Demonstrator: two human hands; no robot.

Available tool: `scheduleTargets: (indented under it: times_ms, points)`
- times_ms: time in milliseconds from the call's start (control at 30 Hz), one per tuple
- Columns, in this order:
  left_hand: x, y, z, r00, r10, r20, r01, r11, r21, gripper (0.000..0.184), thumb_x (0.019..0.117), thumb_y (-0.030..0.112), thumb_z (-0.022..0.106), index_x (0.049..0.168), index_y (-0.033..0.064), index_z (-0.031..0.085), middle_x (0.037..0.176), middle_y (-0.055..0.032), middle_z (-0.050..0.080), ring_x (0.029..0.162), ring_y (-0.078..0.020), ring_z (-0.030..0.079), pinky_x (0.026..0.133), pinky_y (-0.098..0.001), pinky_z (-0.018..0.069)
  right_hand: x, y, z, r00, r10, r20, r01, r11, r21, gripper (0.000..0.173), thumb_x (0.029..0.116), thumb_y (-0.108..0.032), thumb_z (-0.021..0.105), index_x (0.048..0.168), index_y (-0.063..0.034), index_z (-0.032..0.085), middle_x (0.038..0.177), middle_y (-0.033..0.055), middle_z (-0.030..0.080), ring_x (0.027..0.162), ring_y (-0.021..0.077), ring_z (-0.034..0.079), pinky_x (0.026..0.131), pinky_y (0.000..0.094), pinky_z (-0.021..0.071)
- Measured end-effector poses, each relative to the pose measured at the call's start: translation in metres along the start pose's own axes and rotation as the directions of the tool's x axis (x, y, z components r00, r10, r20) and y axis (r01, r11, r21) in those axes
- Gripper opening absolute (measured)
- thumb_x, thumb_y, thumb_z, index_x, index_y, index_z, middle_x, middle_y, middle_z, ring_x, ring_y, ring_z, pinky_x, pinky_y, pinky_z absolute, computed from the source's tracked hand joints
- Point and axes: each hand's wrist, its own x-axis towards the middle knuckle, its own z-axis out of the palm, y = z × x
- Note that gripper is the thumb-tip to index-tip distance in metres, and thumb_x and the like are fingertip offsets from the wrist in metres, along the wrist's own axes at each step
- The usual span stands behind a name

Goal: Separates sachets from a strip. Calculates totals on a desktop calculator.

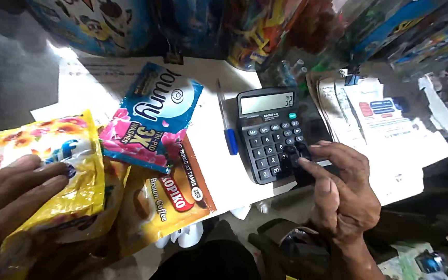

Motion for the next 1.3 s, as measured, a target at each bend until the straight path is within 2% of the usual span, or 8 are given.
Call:
scheduleTargets:
  times_ms: [133, 400, 633, 767, 900, 1033, 1167, 1300]
  points:
    - [-0.001, -0.001, -0.001, 1.0, 0.016, 0.021, -0.017, 1.0, 0.026, 0.077, 0.0869, 0.05, 0.074, 0.142, -0.0012, 0.054, 0.151, -0.0212, 0.049, 0.148, -0.0349, 0.037, 0.124, -0.048, 0.0277, -0.003, 0.005, 0.005, 1.0, 0.016, -0.012, -0.016, 0.999, 0.027, 0.043, 0.1103, -0.029, 0.039, 0.107, -0.0061, 0.075, 0.128, 0.0111, 0.068, 0.135, 0.0256, 0.054, 0.114, 0.0435, 0.0452]
    - [-0.004, 0.002, -0.001, 1.0, 0.003, 0.01, -0.003, 1.0, 0.017, 0.073, 0.0884, 0.045, 0.075, 0.14, -0.0027, 0.054, 0.147, -0.0225, 0.052, 0.145, -0.0356, 0.041, 0.122, -0.0492, 0.0306, -0.004, 0.009, 0.01, 0.998, 0.024, -0.05, -0.02, 0.997, 0.077, 0.045, 0.1107, -0.032, 0.038, 0.11, -0.0071, 0.075, 0.129, 0.0104, 0.066, 0.133, 0.0223, 0.056, 0.11, 0.0407, 0.0486]
    - [-0.012, 0.009, 0.002, 0.999, -0.048, -0.011, 0.048, 0.998, 0.034, 0.065, 0.0899, 0.036, 0.077, 0.134, -0.0068, 0.056, 0.142, -0.027, 0.054, 0.142, -0.0358, 0.045, 0.119, -0.0463, 0.0351, -0.008, -0.004, 0.008, 0.998, -0.046, 0.048, 0.043, 0.996, 0.074, 0.039, 0.1095, -0.031, 0.041, 0.111, -0.012, 0.075, 0.13, 0.007, 0.067, 0.137, 0.0252, 0.051, 0.117, 0.0463, 0.0413]
    - [-0.011, 0.011, 0.003, 0.998, -0.067, 0.015, 0.067, 0.997, -0.033, 0.063, 0.0919, 0.033, 0.075, 0.135, -0.0076, 0.054, 0.143, -0.0275, 0.052, 0.144, -0.0342, 0.042, 0.121, -0.0443, 0.0321, -0.003, -0.001, 0.006, 0.998, -0.022, 0.06, 0.018, 0.998, 0.065, 0.04, 0.1097, -0.03, 0.041, 0.106, -0.0084, 0.075, 0.13, 0.01, 0.066, 0.138, 0.026, 0.05, 0.116, 0.0444, 0.0419]
    - [-0.013, 0.013, 0.005, 0.998, -0.057, -0.007, 0.056, 0.998, -0.04, 0.062, 0.0916, 0.031, 0.076, 0.137, -0.0061, 0.055, 0.145, -0.0266, 0.052, 0.144, -0.0338, 0.043, 0.121, -0.044, 0.0331, 0.004, -0.003, 0.005, 0.998, -0.021, 0.051, 0.017, 0.998, 0.066, 0.042, 0.1097, -0.029, 0.041, 0.103, -0.0068, 0.076, 0.131, 0.0118, 0.066, 0.138, 0.0269, 0.05, 0.115, 0.0441, 0.0436]
    - [-0.015, 0.01, 0.005, 0.997, -0.082, 0.013, 0.083, 0.994, -0.067, 0.063, 0.0915, 0.033, 0.076, 0.137, -0.0043, 0.055, 0.145, -0.0243, 0.052, 0.143, -0.0303, 0.043, 0.12, -0.041, 0.0332, 0.007, -0.003, 0.007, 0.999, -0.016, 0.035, 0.014, 0.998, 0.061, 0.042, 0.1093, -0.028, 0.041, 0.101, -0.0059, 0.076, 0.13, 0.0122, 0.066, 0.138, 0.0268, 0.051, 0.115, 0.0433, 0.0439]
    - [-0.018, 0.008, 0.004, 0.995, -0.098, 0.005, 0.099, 0.995, -0.027, 0.064, 0.09, 0.035, 0.077, 0.137, -0.0029, 0.056, 0.143, -0.0234, 0.054, 0.142, -0.0315, 0.045, 0.12, -0.0423, 0.0342, 0.006, -0.003, 0.009, 0.999, -0.007, 0.037, 0.005, 0.997, 0.072, 0.042, 0.1093, -0.028, 0.042, 0.1, -0.006, 0.076, 0.13, 0.0117, 0.067, 0.138, 0.0265, 0.051, 0.115, 0.0428, 0.0444]
    - [-0.016, 0.002, 0.002, 0.997, -0.079, 0.001, 0.079, 0.997, -0.017, 0.073, 0.0873, 0.044, 0.077, 0.14, -0.0019, 0.055, 0.148, -0.0228, 0.051, 0.146, -0.0338, 0.04, 0.122, -0.0465, 0.0311, 0.007, -0.007, 0.01, 0.998, -0.011, 0.057, 0.007, 0.997, 0.072, 0.042, 0.1096, -0.029, 0.041, 0.104, -0.0076, 0.076, 0.131, 0.0109, 0.066, 0.139, 0.0265, 0.05, 0.115, 0.0433, 0.0436]
